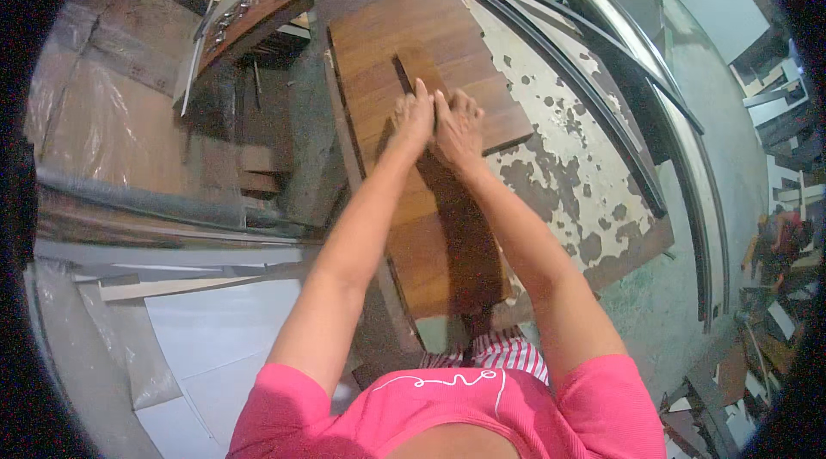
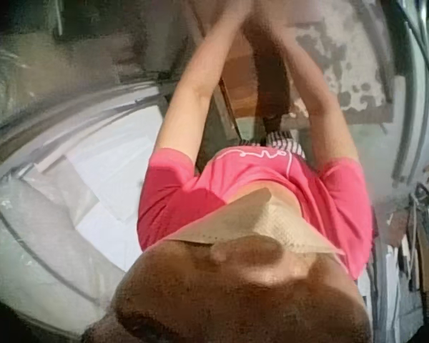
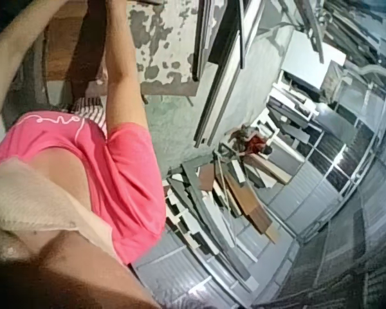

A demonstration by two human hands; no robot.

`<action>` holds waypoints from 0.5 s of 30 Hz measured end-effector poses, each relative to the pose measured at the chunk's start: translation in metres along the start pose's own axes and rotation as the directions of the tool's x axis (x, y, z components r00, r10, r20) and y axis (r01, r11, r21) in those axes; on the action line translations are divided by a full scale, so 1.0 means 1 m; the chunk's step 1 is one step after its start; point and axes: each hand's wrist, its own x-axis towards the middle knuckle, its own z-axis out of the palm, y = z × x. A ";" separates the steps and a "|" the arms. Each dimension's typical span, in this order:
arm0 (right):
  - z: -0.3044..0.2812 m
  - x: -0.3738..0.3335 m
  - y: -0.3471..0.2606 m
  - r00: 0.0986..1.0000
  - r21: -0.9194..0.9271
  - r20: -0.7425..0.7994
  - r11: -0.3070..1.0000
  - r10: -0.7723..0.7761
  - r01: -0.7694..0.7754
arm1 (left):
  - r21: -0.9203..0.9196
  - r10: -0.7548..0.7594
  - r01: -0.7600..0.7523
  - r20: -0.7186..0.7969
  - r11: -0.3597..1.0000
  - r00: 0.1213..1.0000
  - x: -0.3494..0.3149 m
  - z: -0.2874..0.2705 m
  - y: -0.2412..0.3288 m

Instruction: The recorder is inspecting and aligning wood panels on a workbench in a furniture workshop.

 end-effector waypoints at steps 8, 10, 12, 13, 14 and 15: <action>0.082 0.164 0.029 0.995 -0.015 -0.097 0.999 -0.038 0.037 | 0.089 -0.068 0.068 -0.001 0.994 0.998 0.178 -0.010 -0.008; 0.093 0.194 0.014 0.998 0.089 -0.056 0.996 -0.013 0.018 | 0.334 0.040 -0.040 0.006 0.942 0.999 0.213 -0.020 -0.033; 0.105 0.218 0.024 0.996 0.057 -0.092 0.998 0.016 -0.011 | 0.351 0.070 -0.065 -0.003 0.934 0.998 0.240 -0.014 -0.030; 0.109 0.230 0.027 0.993 0.063 -0.114 0.998 0.022 -0.015 | 0.361 0.080 -0.076 0.003 0.929 0.997 0.255 -0.014 -0.033; 0.111 0.240 0.030 0.990 0.070 -0.137 0.997 0.026 -0.017 | 0.372 0.090 -0.087 0.008 0.924 0.996 0.270 -0.013 -0.033; 0.116 0.241 0.027 0.991 0.075 -0.127 0.997 0.027 -0.018 | 0.375 0.082 -0.081 0.015 0.924 0.997 0.270 -0.011 -0.036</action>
